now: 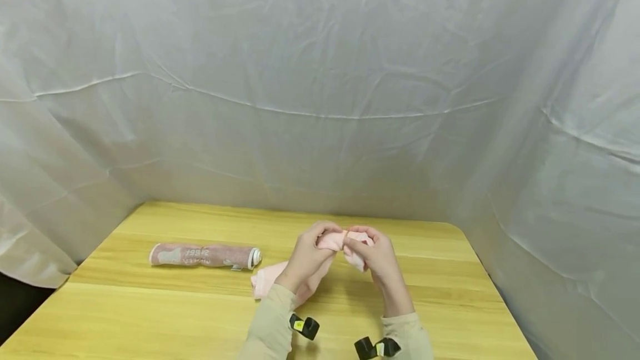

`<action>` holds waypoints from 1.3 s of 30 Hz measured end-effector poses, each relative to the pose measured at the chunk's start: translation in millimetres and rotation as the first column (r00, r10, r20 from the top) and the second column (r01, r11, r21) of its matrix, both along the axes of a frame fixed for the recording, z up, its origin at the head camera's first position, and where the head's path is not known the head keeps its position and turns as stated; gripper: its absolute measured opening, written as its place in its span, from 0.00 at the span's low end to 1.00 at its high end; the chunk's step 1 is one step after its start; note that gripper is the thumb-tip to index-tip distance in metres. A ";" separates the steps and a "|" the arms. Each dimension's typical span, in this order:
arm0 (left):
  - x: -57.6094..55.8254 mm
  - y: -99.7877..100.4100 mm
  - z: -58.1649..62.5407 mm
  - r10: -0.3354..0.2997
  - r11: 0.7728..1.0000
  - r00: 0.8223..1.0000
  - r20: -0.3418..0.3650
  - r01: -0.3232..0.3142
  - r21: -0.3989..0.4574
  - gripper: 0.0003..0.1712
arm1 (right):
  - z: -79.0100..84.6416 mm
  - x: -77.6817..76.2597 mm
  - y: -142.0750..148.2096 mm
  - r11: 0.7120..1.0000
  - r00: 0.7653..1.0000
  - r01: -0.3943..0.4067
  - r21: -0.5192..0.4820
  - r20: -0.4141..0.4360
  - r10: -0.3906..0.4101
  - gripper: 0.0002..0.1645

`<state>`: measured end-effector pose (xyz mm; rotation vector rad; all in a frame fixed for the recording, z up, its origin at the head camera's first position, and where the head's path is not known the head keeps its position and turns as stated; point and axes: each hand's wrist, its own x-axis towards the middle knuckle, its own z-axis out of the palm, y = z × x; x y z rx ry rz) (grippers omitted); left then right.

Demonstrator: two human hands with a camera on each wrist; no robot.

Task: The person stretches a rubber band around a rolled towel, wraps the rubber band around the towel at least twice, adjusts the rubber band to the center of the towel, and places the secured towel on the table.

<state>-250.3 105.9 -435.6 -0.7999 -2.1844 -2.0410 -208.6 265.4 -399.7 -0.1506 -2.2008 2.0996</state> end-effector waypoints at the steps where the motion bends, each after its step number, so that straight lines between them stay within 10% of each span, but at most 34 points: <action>1: -0.2 -0.1 0.3 0.016 1.000 1.000 -0.025 -0.016 -0.009 0.19 | -0.3 -0.4 -0.3 1.000 1.000 0.006 -0.018 -0.001 -0.006 0.19; 9: -1.0 -1.5 1.9 0.086 0.991 0.974 -0.211 -0.105 -0.079 0.20 | 0.6 -0.2 0.0 0.971 0.997 0.057 -0.230 -0.031 -0.065 0.08; 15: -1.1 -1.0 1.1 0.107 0.962 0.920 -0.378 -0.192 -0.196 0.23 | 0.8 0.6 6.8 0.967 0.997 0.018 -0.253 -0.074 -0.038 0.11; 32: 8.4 4.7 5.6 0.119 0.896 0.936 -0.331 -0.244 -0.370 0.22 | 9.1 6.4 20.5 0.966 0.992 0.008 -0.260 -0.116 -0.039 0.13; 39: 9.3 7.9 9.3 0.232 0.821 0.845 -0.481 -0.435 -0.369 0.20 | 10.0 8.9 21.8 0.956 0.975 -0.121 -0.269 -0.214 0.063 0.15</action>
